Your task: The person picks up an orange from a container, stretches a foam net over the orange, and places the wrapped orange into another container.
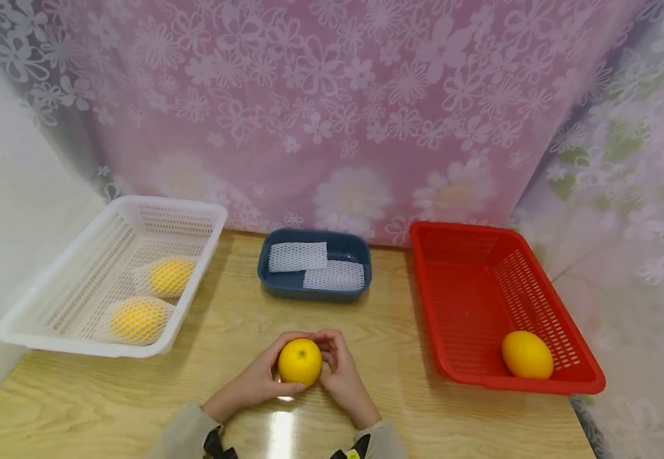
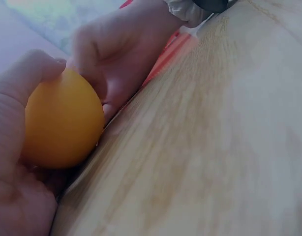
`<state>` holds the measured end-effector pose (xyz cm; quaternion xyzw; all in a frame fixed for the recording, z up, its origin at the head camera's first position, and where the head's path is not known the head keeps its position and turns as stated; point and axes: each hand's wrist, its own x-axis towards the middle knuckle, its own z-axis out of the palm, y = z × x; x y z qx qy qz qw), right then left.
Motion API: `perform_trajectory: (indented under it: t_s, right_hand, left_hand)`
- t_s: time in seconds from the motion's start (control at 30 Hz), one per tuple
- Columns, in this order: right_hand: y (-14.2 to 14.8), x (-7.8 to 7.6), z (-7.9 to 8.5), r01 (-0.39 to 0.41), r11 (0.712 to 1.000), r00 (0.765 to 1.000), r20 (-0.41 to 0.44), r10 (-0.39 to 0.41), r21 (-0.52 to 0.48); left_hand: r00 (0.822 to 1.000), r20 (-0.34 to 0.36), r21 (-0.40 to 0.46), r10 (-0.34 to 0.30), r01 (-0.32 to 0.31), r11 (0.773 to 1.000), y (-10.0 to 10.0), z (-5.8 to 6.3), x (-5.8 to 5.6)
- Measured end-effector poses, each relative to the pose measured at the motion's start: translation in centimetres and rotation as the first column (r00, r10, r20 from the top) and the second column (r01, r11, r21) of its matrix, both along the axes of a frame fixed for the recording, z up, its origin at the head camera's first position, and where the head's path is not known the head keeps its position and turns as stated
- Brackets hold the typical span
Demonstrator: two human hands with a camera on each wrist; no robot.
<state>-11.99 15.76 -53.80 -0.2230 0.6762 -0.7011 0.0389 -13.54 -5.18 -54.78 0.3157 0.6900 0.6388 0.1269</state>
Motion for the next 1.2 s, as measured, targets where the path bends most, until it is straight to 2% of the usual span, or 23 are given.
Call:
perform_trajectory:
  t_s: [0.1, 0.2, 0.37, 0.47, 0.57, 0.67, 0.8, 0.93, 1.1, 1.2]
  right_hand:
    - [0.3, -0.6, 1.1, 0.054, 0.998, 0.998, 0.009, -0.054, -0.013]
    - [0.9, -1.7, 2.7, 0.084, 0.996, 0.996, -0.027, -0.084, 0.015]
    - [1.5, -5.0, 6.0, 0.162, 0.983, 0.979, -0.136, -0.15, 0.084]
    - [1.4, -7.1, 8.0, 0.248, 0.952, 0.959, -0.187, -0.214, 0.179]
    - [1.1, -8.9, 9.5, 0.326, 0.884, 0.941, -0.201, -0.271, 0.336]
    - [0.8, -10.8, 10.3, 0.335, 0.803, 0.941, -0.209, -0.264, 0.492]
    - [0.4, -13.4, 10.1, 0.244, 0.725, 0.969, -0.197, -0.151, 0.644]
    - [0.0, -15.5, 9.5, 0.129, 0.63, 0.987, -0.162, -0.005, 0.766]
    - [-0.9, -16.8, 8.9, 0.074, 0.494, 0.986, -0.137, 0.092, 0.867]
    - [-1.4, -17.1, 8.6, 0.051, 0.43, 0.987, -0.112, 0.118, 0.901]
  left_hand:
    - [1.0, -0.028, 0.024, -0.001, 0.002, 1.0, 0.0, 0.0, -0.1]
    - [0.999, -0.052, 0.052, -0.011, 0.014, 0.999, 0.0, 0.1, 0.0]
    - [0.998, -0.065, 0.039, -0.007, 0.009, 0.999, 0.0, 0.1, 0.0]
    - [0.998, -0.057, -0.012, -0.011, 0.01, 1.0, 0.1, 0.2, 0.0]
    - [0.999, -0.033, -0.04, -0.03, 0.029, 0.999, 0.2, 0.3, 0.0]
    - [0.999, -0.013, -0.048, -0.04, 0.039, 0.998, 0.4, 0.4, 0.1]
    - [0.999, -0.002, -0.067, -0.033, 0.033, 0.997, 0.5, 0.7, 0.1]
    - [1.0, 0.003, -0.075, -0.027, 0.027, 0.997, 0.4, 0.7, 0.2]
    - [1.0, 0.0, -0.067, -0.02, 0.02, 0.998, 0.2, 0.5, 0.2]
    - [1.0, -0.003, -0.06, -0.017, 0.017, 0.998, 0.1, 0.5, 0.2]
